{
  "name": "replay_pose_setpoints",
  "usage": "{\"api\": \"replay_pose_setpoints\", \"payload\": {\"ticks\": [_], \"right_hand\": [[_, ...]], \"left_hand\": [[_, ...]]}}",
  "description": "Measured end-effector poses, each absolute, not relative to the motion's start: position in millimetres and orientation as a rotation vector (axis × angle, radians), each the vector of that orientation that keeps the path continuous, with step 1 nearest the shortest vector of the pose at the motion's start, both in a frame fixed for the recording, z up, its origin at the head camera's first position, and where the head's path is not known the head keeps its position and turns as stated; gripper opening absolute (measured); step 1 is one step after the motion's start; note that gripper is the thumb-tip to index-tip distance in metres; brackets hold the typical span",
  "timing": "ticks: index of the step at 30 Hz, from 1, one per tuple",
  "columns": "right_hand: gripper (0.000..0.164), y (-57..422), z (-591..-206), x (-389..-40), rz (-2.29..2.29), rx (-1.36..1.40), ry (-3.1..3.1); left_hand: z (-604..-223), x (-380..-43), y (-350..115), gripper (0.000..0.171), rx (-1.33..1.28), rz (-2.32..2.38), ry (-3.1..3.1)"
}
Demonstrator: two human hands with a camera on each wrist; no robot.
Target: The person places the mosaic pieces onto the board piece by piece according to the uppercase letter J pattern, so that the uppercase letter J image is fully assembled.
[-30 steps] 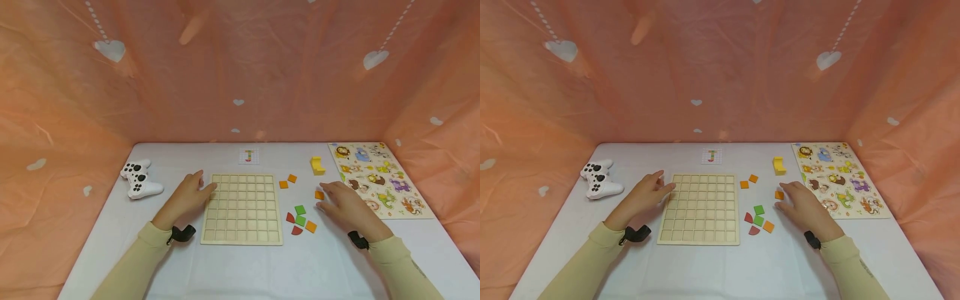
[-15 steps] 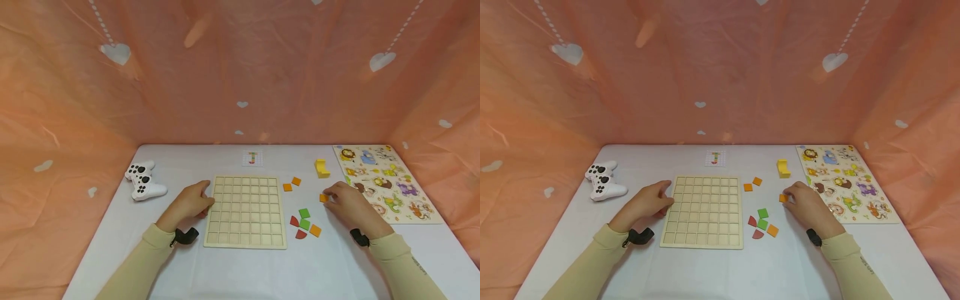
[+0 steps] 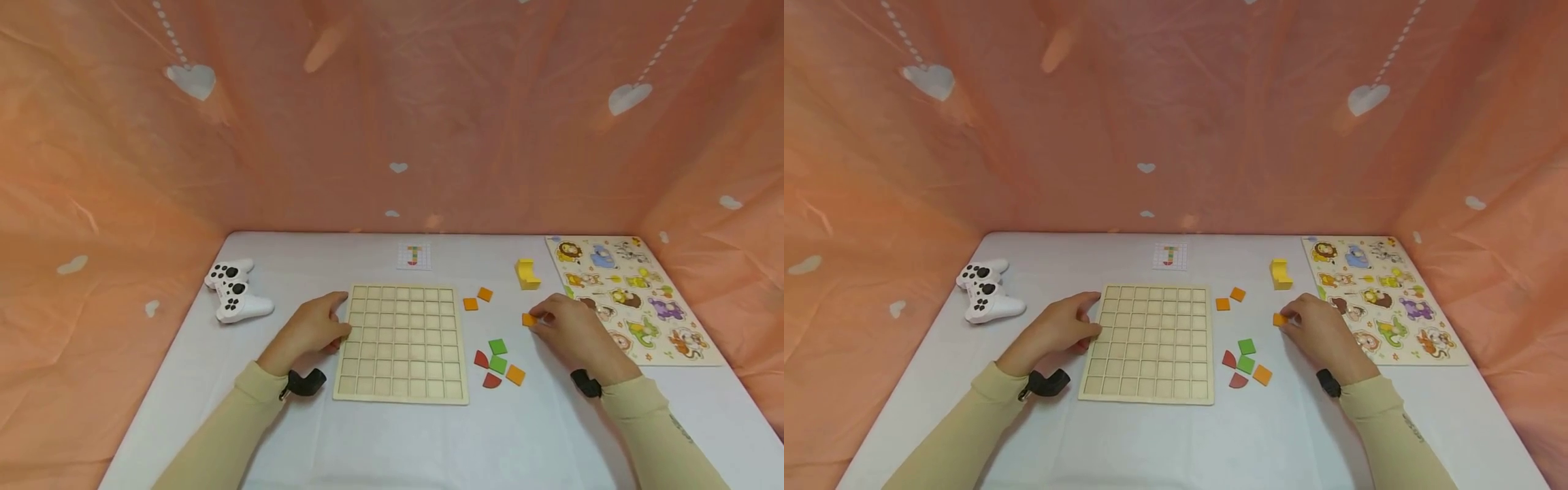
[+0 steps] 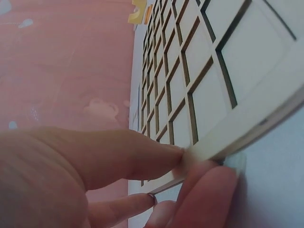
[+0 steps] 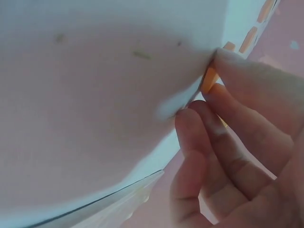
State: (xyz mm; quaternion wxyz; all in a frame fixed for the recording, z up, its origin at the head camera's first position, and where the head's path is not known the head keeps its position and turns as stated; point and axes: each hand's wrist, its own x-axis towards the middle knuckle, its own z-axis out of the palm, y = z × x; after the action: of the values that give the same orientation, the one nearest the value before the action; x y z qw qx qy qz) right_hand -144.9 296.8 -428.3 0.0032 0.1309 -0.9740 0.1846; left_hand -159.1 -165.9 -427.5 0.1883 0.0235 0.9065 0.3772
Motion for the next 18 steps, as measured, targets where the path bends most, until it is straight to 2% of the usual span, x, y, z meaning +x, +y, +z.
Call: {"api": "replay_pose_setpoints", "payload": {"ticks": [8, 18], "right_hand": [[0.022, 282, -425, -149, 0.709, 0.355, -3.097], [0.027, 208, -413, -175, 0.762, 0.442, -3.095]], "left_hand": [[-427, -160, -167, 0.08, 0.046, 1.06, 2.527], [-430, -162, -167, 0.082, 0.043, 1.112, 2.485]]}}
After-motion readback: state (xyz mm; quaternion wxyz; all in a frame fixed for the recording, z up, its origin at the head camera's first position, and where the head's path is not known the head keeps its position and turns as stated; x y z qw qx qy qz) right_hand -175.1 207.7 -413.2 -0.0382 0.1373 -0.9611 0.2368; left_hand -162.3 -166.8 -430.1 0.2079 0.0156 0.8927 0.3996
